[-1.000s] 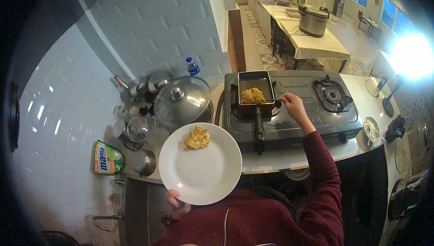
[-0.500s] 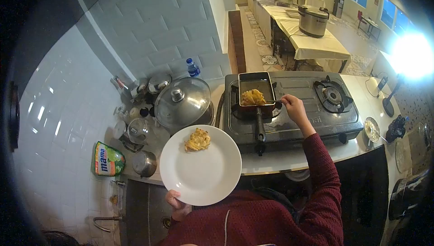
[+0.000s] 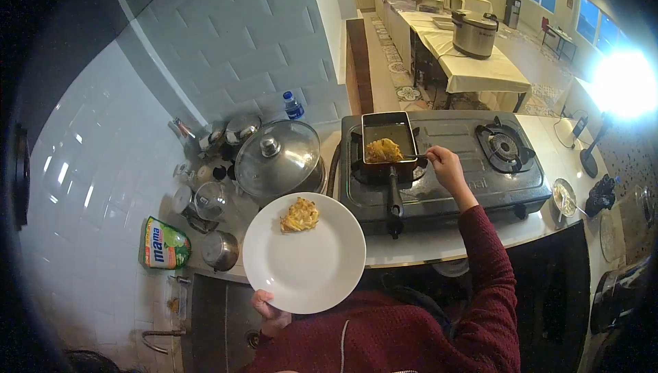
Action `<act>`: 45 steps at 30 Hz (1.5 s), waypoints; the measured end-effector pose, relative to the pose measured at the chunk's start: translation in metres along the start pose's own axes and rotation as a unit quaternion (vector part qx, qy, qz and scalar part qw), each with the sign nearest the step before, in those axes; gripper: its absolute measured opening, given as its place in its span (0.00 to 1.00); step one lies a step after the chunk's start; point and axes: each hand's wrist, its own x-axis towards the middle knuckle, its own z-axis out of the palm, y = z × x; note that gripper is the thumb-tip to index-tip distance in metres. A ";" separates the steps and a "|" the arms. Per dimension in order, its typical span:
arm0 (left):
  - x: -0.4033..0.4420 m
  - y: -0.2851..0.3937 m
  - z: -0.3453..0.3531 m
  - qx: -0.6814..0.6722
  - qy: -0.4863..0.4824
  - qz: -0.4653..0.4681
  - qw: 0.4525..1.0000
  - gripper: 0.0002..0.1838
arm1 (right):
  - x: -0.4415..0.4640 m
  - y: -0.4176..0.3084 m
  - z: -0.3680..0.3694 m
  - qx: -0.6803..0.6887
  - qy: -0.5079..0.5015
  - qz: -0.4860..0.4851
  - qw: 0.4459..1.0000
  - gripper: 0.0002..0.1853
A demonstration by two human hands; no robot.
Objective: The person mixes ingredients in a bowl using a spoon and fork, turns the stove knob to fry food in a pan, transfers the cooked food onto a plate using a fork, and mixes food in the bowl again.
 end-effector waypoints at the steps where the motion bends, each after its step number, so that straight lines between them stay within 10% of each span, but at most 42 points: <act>1: 0.000 0.000 -0.001 -0.003 -0.014 -0.001 1.000 0.28 | 0.000 0.002 0.000 -0.001 0.001 0.000 1.000 0.07; 45: 0.002 0.000 -0.031 -0.066 -0.074 -0.021 0.995 0.35 | 0.000 -0.005 -0.002 -0.003 -0.010 0.023 1.000 0.08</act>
